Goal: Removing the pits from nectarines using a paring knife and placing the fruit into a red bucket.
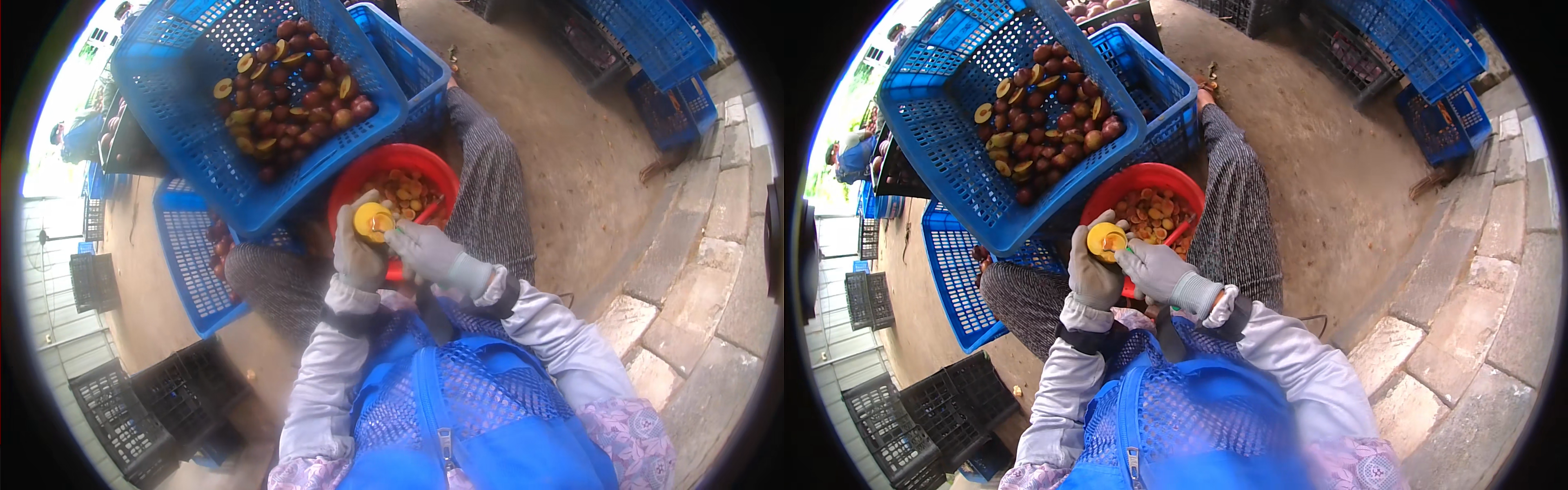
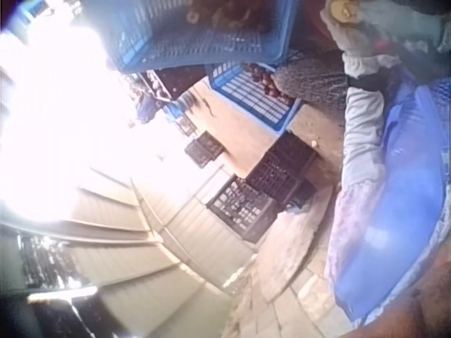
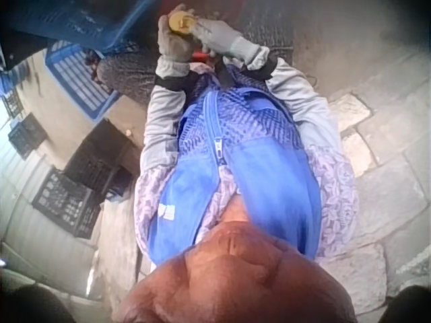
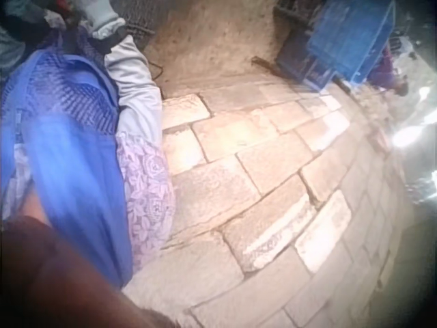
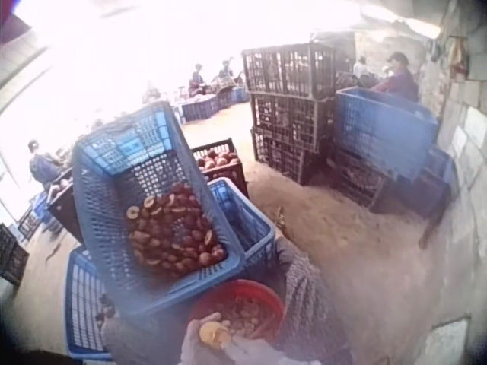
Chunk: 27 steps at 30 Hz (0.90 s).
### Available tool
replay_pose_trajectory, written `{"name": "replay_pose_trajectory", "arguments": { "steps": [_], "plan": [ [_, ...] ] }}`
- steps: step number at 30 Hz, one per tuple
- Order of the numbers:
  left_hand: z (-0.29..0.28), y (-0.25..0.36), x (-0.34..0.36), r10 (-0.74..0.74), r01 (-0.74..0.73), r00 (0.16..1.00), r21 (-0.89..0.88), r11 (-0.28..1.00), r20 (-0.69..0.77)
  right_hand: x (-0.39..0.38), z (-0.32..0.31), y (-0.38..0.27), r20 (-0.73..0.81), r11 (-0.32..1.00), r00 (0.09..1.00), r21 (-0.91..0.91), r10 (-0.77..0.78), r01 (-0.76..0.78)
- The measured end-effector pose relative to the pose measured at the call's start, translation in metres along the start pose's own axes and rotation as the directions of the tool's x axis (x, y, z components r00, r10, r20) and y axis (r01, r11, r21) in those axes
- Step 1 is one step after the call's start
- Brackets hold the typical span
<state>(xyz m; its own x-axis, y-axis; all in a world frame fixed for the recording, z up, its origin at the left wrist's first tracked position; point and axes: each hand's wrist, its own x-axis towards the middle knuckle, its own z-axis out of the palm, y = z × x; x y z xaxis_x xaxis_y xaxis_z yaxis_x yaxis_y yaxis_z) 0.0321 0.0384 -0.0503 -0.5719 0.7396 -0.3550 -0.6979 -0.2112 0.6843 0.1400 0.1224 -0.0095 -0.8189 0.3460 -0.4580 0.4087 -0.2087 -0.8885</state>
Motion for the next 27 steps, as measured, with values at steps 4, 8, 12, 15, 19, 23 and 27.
{"name": "replay_pose_trajectory", "arguments": {
  "steps": [4, 8, 12, 15, 19, 23, 27],
  "plan": [
    [0.007, 0.006, 0.0, -0.13, 0.127, 0.991, -0.149, 0.981, -0.015, 0.005, -0.002, 0.007, 0.051, 0.998, 0.997, 0.034, 0.051, -0.053],
    [0.01, 0.003, 0.002, -0.098, 0.089, 0.992, -0.103, 0.991, -0.085, 0.009, 0.002, 0.013, 0.01, 0.994, 1.0, 0.11, -0.022, 0.021],
    [0.017, -0.001, 0.002, 0.004, -0.005, 0.983, -0.004, 1.0, -0.186, 0.008, 0.001, 0.006, 0.028, 0.985, 0.997, 0.156, 0.071, -0.075],
    [0.024, 0.0, 0.001, 0.136, -0.112, 0.962, 0.111, 0.988, -0.236, 0.004, 0.003, -0.01, 0.081, 0.952, 0.977, 0.22, 0.198, -0.211],
    [0.028, -0.003, 0.004, 0.255, -0.17, 0.919, 0.281, 0.945, -0.302, 0.005, 0.009, -0.002, 0.109, 0.937, 0.97, 0.253, 0.218, -0.239],
    [0.034, -0.003, 0.008, 0.282, -0.191, 0.911, 0.298, 0.935, -0.3, 0.028, 0.023, 0.051, -0.024, 0.972, 0.981, 0.134, -0.193, 0.194],
    [0.025, -0.001, 0.009, 0.343, -0.202, 0.905, 0.452, 0.869, -0.253, 0.02, 0.009, 0.02, 0.162, 0.958, 0.985, 0.267, 0.066, -0.108]
  ]
}}
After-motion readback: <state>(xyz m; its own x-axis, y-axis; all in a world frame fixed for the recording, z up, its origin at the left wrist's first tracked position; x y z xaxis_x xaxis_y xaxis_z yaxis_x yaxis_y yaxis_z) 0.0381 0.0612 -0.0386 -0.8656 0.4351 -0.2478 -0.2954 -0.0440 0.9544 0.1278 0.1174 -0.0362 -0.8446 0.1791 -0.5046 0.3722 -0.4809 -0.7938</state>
